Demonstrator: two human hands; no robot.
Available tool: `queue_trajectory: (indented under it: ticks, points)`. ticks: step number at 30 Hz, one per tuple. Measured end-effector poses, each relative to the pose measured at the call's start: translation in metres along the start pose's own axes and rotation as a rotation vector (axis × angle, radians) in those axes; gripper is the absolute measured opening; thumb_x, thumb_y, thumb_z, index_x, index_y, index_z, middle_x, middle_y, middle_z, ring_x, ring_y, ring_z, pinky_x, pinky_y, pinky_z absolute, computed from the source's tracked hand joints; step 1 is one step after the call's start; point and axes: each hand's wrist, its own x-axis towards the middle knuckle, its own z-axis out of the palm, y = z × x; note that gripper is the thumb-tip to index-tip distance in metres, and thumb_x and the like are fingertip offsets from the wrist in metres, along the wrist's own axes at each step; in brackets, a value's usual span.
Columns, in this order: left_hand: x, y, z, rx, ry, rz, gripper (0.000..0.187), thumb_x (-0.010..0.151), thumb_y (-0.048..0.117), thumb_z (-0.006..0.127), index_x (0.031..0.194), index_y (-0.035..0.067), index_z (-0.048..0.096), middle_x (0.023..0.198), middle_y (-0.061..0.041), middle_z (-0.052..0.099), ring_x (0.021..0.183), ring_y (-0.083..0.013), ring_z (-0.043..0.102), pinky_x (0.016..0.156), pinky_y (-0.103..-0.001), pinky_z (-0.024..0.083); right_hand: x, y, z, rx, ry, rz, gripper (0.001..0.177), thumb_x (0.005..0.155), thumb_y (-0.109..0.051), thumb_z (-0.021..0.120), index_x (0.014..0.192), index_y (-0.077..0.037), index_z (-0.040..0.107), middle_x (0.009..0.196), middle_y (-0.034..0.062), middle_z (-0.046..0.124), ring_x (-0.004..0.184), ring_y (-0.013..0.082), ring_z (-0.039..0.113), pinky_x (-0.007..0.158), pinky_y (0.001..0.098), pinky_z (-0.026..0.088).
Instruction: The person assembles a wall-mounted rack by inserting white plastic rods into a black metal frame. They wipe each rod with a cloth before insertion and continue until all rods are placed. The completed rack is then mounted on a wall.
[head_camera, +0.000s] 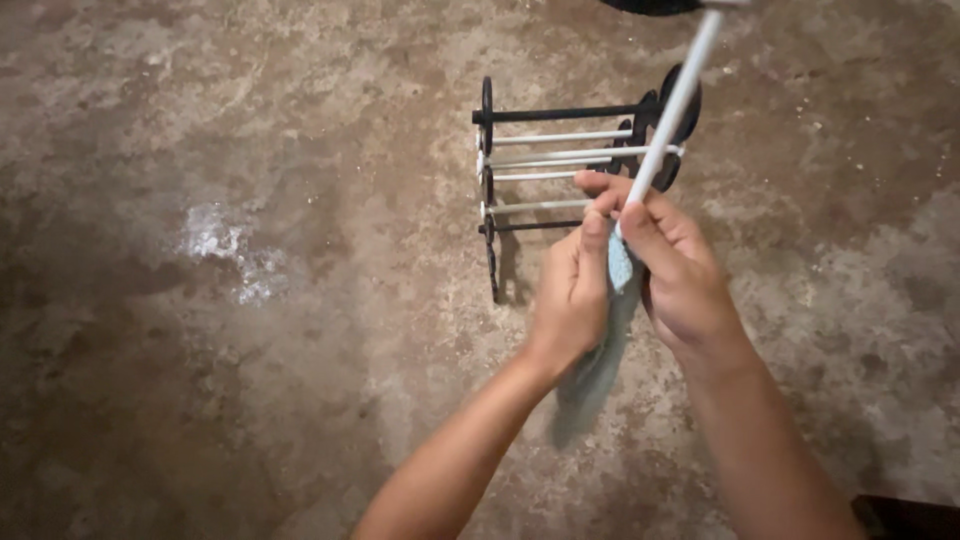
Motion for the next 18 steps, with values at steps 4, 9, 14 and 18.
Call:
queue_trajectory:
  ticks: [4, 9, 14, 18]
  points:
    - [0.002, -0.019, 0.016, -0.369, 0.075, -0.217, 0.041, 0.114, 0.035, 0.052, 0.114, -0.004, 0.067, 0.090, 0.001, 0.060, 0.080, -0.0092, 0.048, 0.067, -0.026, 0.039, 0.005, 0.001, -0.008, 0.041, 0.158, -0.030, 0.022, 0.109, -0.026, 0.058, 0.104, -0.005, 0.065, 0.125, 0.0120, 0.072, 0.102, 0.0178, 0.064, 0.096, 0.0360, 0.054]
    - [0.009, -0.031, 0.015, -0.328, -0.049, -0.267, 0.042, 0.110, 0.040, 0.044, 0.113, 0.004, 0.065, 0.092, 0.002, 0.064, 0.086, -0.0090, 0.057, 0.078, -0.028, 0.049, 0.004, -0.010, -0.029, 0.045, 0.178, -0.278, 0.021, 0.116, -0.028, 0.055, 0.115, -0.008, 0.060, 0.117, 0.0118, 0.070, 0.111, 0.0192, 0.067, 0.105, 0.0333, 0.054]
    - [0.013, -0.026, -0.001, 0.413, 0.050, -0.011, 0.060, 0.118, 0.040, 0.033, 0.083, 0.001, 0.063, 0.070, -0.014, 0.059, 0.067, -0.0269, 0.056, 0.064, -0.042, 0.048, -0.004, 0.003, -0.027, -0.084, 0.113, -0.316, 0.021, 0.119, -0.028, 0.056, 0.117, -0.008, 0.056, 0.106, 0.0106, 0.069, 0.103, 0.0202, 0.070, 0.097, 0.0350, 0.057]
    - [0.015, -0.018, -0.017, 0.850, 0.101, 0.187, 0.057, 0.110, 0.036, 0.035, 0.076, 0.006, 0.071, 0.066, -0.022, 0.065, 0.063, -0.0422, 0.064, 0.061, -0.052, 0.050, -0.005, 0.003, -0.029, -0.158, 0.103, -0.165, 0.020, 0.115, -0.029, 0.052, 0.115, -0.009, 0.056, 0.102, 0.0084, 0.071, 0.097, 0.0197, 0.071, 0.091, 0.0357, 0.059]
